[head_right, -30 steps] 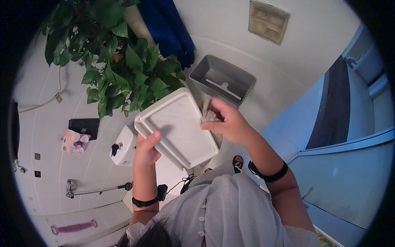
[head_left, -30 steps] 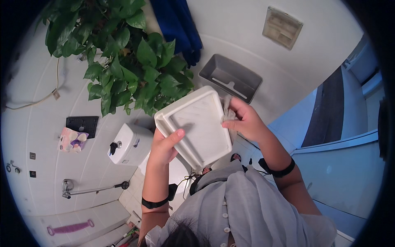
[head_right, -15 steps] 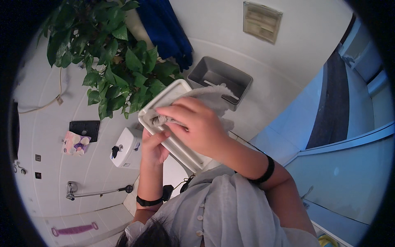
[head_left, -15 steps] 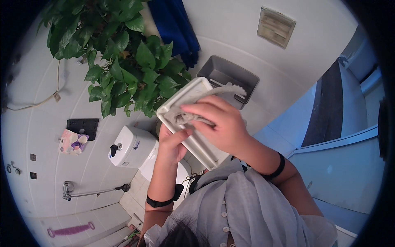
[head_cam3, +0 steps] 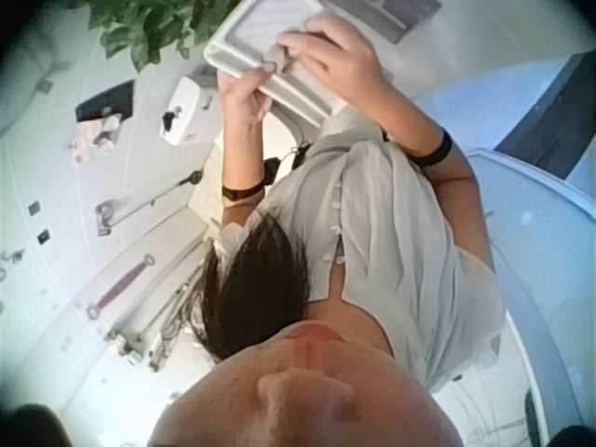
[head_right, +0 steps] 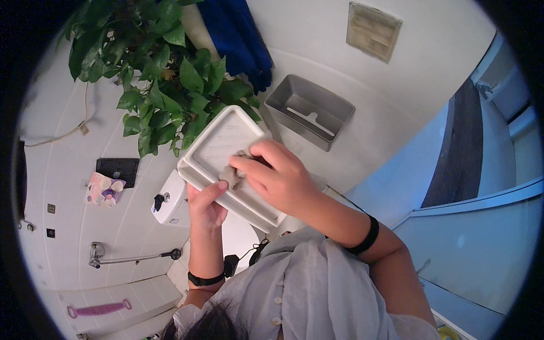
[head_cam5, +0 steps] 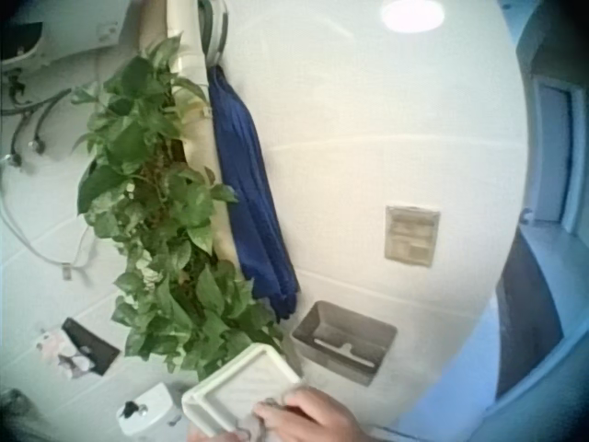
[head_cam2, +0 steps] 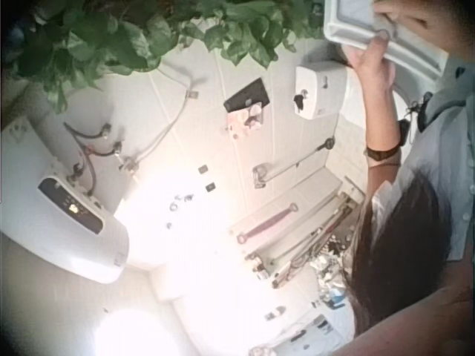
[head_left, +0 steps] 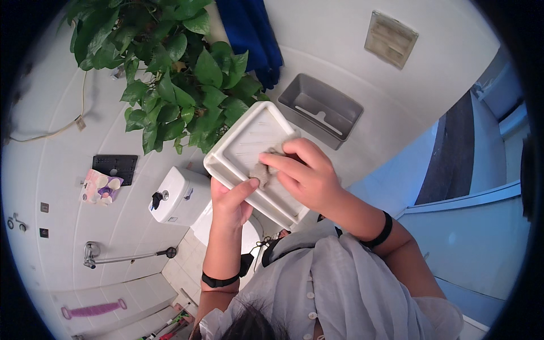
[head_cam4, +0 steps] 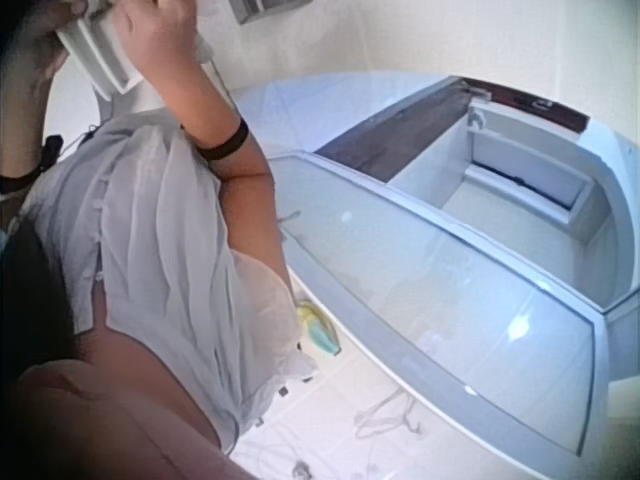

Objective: The person wipes and cleans a small plastic container lid and a wall-mounted tissue box dispenser inside a bathroom using a rag.

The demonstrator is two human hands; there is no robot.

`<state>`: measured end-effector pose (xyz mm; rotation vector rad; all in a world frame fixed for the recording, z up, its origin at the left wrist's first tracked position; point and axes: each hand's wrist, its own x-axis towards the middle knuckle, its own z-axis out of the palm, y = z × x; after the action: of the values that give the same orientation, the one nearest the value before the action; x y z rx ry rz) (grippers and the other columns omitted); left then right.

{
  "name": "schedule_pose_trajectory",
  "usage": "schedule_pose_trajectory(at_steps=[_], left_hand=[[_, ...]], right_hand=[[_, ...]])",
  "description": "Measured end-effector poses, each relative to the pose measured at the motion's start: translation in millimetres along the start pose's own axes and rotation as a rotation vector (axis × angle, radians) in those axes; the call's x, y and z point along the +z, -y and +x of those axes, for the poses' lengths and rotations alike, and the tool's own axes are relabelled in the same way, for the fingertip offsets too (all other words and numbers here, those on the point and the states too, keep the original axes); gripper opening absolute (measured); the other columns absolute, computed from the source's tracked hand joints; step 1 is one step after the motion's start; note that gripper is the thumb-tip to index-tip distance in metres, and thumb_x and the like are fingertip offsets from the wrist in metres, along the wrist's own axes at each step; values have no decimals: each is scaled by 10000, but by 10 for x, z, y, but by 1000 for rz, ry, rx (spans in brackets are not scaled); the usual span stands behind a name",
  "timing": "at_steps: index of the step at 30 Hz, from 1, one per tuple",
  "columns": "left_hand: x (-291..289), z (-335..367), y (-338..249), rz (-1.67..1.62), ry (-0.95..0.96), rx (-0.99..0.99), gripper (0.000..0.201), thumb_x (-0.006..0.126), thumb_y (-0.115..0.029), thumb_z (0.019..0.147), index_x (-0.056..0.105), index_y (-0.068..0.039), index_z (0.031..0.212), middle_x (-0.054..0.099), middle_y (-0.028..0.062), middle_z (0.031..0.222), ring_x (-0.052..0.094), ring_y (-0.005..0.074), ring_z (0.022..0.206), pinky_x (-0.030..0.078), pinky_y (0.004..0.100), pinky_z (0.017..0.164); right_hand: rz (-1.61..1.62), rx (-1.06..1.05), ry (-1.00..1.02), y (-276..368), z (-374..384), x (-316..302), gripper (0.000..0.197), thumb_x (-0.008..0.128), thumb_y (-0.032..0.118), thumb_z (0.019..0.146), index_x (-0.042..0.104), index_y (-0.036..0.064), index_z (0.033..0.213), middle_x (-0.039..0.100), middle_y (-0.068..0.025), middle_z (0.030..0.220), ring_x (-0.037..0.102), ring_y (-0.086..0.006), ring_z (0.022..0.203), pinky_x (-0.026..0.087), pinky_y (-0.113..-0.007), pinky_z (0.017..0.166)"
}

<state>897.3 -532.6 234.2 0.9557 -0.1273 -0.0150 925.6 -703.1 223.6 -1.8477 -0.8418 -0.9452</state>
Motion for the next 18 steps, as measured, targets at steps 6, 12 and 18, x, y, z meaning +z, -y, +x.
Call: schedule_pose_trajectory(at_steps=[6,12,18], left_hand=[[-31,-73,106,69,40,78,702,647,67,712,385,18,1361,531,158,1279,537,267,1192,438,396,1010],[-16,-129,161,87,52,91,717,649,83,728,361,8,1381,507,146,1307,521,254,1208,430,385,1011],[-13,-153,169,38,90,106,678,635,90,734,386,20,1361,538,136,1257,556,233,1149,453,361,975]], right_hand=[[146,105,-44,170,106,63,394,672,-68,640,698,71,1008,556,-66,888,556,-197,733,478,-318,641],[271,273,-131,297,85,58,345,655,-70,659,636,52,982,634,-69,917,626,-248,823,512,-355,716],[123,-3,-107,267,83,92,313,631,-85,676,640,70,948,668,-55,915,646,-248,842,527,-356,729]])
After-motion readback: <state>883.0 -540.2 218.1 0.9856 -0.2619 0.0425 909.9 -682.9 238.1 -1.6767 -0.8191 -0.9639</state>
